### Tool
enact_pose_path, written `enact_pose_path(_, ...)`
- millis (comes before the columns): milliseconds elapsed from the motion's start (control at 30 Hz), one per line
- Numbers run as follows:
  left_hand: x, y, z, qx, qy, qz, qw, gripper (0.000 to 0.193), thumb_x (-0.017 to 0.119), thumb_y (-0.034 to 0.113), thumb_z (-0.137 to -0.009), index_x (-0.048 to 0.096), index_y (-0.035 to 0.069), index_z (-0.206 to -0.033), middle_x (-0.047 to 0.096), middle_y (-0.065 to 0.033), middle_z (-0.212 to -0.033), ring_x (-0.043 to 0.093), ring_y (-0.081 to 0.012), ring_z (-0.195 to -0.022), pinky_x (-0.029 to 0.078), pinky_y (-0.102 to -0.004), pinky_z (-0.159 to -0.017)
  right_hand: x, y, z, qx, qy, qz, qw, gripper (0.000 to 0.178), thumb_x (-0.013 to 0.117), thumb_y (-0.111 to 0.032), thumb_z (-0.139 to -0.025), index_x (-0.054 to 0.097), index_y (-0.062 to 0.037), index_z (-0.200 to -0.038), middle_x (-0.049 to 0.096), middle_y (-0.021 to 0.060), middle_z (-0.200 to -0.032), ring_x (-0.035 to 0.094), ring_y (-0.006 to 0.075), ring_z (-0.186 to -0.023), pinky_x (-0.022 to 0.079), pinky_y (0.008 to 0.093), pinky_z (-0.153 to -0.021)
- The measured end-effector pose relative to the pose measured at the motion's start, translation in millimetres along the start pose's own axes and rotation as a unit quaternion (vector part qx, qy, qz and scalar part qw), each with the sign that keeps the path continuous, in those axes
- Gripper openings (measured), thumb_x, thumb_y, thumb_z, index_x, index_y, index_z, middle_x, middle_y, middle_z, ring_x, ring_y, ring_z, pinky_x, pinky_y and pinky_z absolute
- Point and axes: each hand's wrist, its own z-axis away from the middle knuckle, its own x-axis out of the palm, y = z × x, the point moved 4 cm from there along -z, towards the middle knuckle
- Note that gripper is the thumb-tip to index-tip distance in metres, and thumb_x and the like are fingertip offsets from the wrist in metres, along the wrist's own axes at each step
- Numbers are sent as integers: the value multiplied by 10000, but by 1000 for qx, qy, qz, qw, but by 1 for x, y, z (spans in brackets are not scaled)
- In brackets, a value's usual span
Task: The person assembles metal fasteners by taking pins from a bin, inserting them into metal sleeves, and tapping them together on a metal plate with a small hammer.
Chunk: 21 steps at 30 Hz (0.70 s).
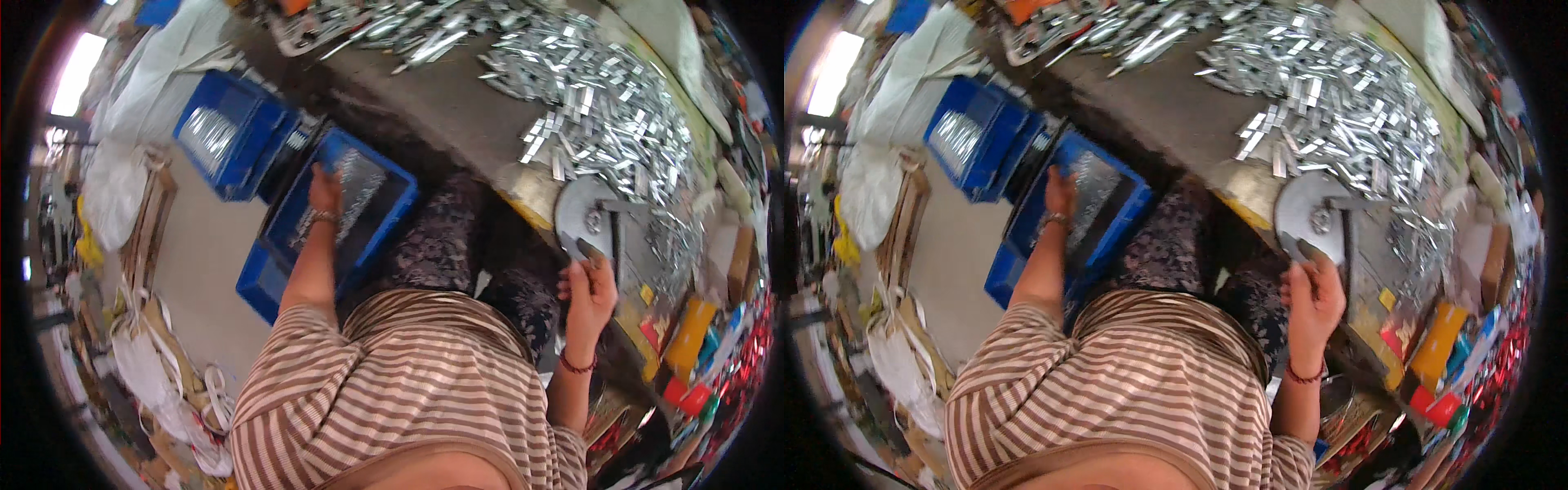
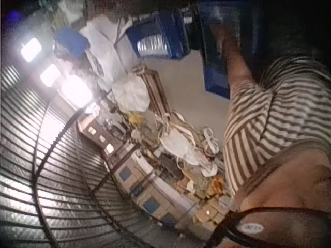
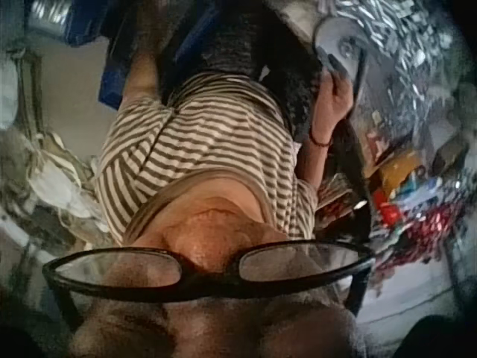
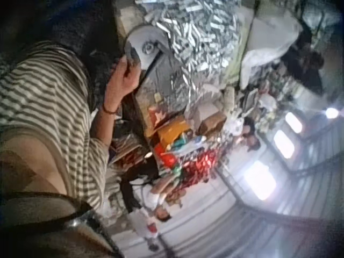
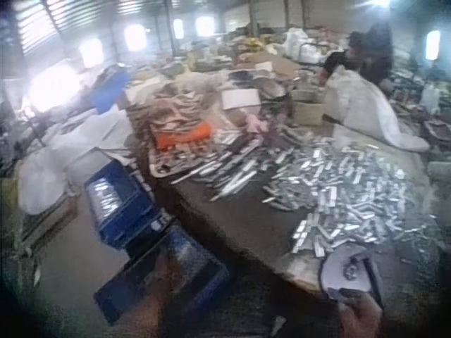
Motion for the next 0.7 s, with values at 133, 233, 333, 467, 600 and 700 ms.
enact_pose_path(133,-18,2,4,123,203,-30,971,498,784,356,-957,609,66,-1323,740,-169,-985,692,-383,-897,543,-469,-857,12,-4,-4,-3,-51,-38,998,278,698,-63,-1005,683,2,-1275,708,13,-894,611,40,-689,488,198,-583)
enact_pose_path(233,-59,122,18,231,169,173,942,396,766,301,-988,644,57,-1276,698,-85,-869,634,-224,-752,537,-380,-751,6,-6,0,-10,-29,-39,999,238,686,-63,-1009,695,-2,-1239,707,14,-871,617,42,-693,496,205,-597)
enact_pose_path(333,-100,239,78,311,58,355,880,250,737,197,-1017,674,35,-1195,685,-24,-917,596,-86,-781,505,-272,-688,4,-5,-1,-24,-17,-36,999,230,688,-59,-1001,693,3,-1223,696,21,-836,612,49,-690,497,223,-602)
enact_pose_path(467,-105,322,138,417,-72,261,868,311,767,161,-973,659,40,-1238,681,-34,-910,612,-121,-793,517,-295,-721,7,-12,2,-60,-55,-2,997,210,705,-66,-980,695,-1,-1180,681,41,-831,581,78,-701,496,279,-631)
enact_pose_path(600,-82,352,153,425,-96,100,895,469,805,163,-900,615,105,-1325,693,-61,-894,665,-231,-791,533,-373,-738,-7,-21,9,-124,-51,40,990,244,721,-78,-971,700,-10,-1205,694,108,-861,590,140,-709,503,309,-656)
enact_pose_path(700,-76,353,146,380,-145,128,905,473,789,129,-906,591,85,-1333,683,-60,-868,664,-224,-745,525,-379,-717,-38,-28,15,-105,0,12,994,232,723,-73,-964,705,-7,-1186,698,126,-865,613,181,-713,517,330,-676)
